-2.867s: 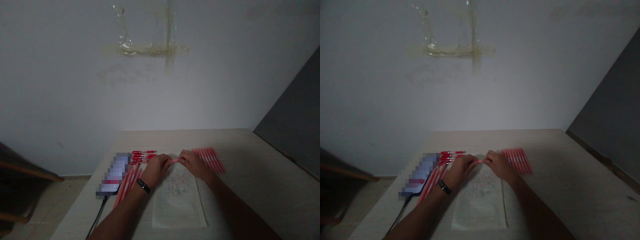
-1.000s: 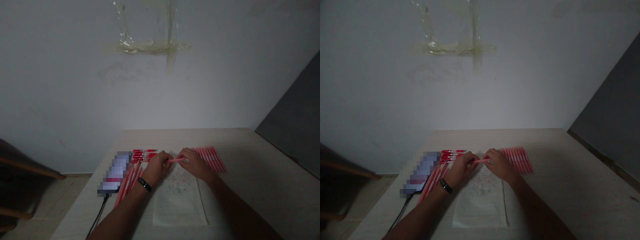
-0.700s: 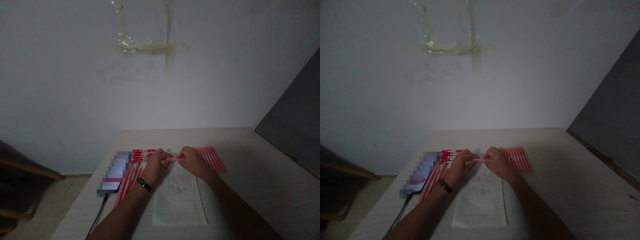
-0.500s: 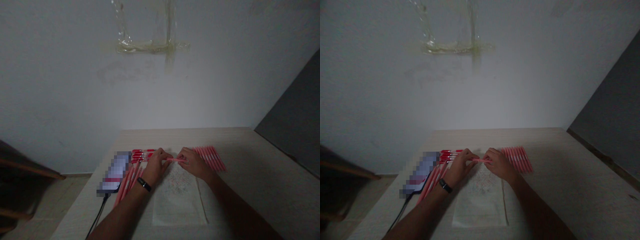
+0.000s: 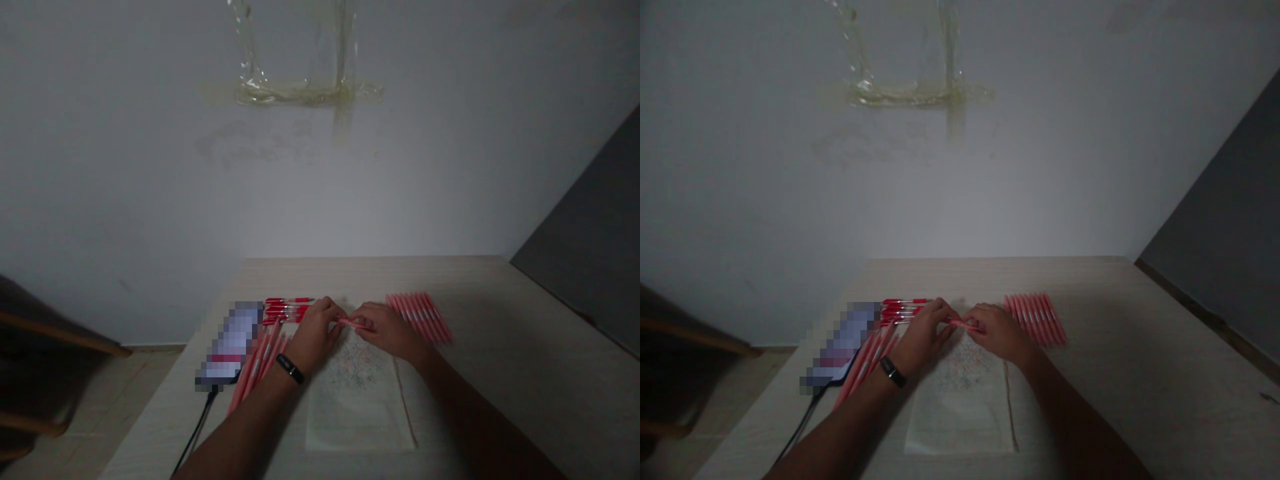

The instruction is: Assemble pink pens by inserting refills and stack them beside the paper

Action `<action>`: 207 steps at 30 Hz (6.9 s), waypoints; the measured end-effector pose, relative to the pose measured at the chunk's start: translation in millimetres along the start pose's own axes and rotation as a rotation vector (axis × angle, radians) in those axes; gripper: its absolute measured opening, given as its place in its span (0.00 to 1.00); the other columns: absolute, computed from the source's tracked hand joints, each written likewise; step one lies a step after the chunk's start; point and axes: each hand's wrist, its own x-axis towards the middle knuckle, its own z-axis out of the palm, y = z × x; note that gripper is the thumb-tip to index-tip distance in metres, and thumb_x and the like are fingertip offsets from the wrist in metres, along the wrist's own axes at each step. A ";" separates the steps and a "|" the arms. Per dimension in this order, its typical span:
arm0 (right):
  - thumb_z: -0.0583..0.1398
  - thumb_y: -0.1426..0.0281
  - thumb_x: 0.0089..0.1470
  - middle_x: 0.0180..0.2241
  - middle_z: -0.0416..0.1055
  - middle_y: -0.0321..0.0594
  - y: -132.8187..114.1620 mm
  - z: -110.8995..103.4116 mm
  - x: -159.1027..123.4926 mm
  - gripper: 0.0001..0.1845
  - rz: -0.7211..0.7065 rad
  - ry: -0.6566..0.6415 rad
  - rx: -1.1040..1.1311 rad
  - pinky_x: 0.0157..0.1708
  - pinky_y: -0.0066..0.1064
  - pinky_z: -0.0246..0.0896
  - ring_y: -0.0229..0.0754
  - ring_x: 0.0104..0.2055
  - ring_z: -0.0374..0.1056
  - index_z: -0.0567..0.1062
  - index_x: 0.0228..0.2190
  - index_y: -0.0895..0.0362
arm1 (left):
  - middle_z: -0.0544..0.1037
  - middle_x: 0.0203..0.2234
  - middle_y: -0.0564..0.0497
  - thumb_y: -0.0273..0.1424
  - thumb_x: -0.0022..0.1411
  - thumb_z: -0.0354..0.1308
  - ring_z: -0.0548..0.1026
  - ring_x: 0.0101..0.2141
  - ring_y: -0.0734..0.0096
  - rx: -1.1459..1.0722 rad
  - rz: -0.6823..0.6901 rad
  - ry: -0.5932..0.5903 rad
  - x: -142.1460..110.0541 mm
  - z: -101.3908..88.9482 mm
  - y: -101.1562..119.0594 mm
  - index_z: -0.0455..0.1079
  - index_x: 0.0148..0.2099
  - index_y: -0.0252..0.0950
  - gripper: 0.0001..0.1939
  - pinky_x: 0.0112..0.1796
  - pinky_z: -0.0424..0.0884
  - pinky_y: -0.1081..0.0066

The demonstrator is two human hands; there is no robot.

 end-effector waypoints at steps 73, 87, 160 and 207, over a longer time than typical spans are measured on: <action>0.61 0.82 0.51 0.35 0.71 0.38 -1.7 -5.0 1.0 0.11 -0.052 0.018 -0.117 0.41 0.32 0.59 0.42 0.41 0.66 0.74 0.36 0.56 | 0.80 0.35 0.48 0.23 0.60 0.58 0.75 0.36 0.67 0.027 -0.096 -0.089 -0.2 6.7 -0.5 0.78 0.45 0.37 0.13 0.40 0.67 0.71; 0.64 0.80 0.54 0.40 0.71 0.40 -6.1 -9.8 1.8 0.09 -0.095 0.113 -0.230 0.47 0.38 0.56 0.46 0.47 0.63 0.75 0.36 0.54 | 0.81 0.34 0.48 0.26 0.59 0.59 0.75 0.34 0.68 0.041 -0.137 -0.090 -1.7 9.0 -3.6 0.79 0.42 0.37 0.11 0.37 0.66 0.71; 0.62 0.71 0.61 0.36 0.74 0.41 16.5 -16.8 -0.9 0.02 -0.036 0.134 -0.154 0.44 0.37 0.60 0.44 0.42 0.68 0.76 0.35 0.55 | 0.79 0.34 0.46 0.25 0.59 0.56 0.74 0.35 0.67 0.107 -0.213 -0.064 -2.0 6.0 -7.6 0.78 0.40 0.36 0.10 0.37 0.65 0.71; 0.63 0.78 0.54 0.35 0.71 0.39 25.6 -17.1 -0.9 0.06 0.028 0.163 -0.161 0.41 0.34 0.59 0.43 0.41 0.67 0.74 0.33 0.56 | 0.79 0.34 0.47 0.23 0.58 0.55 0.73 0.34 0.69 0.108 -0.234 -0.080 -1.0 6.2 -8.0 0.78 0.40 0.36 0.11 0.36 0.64 0.72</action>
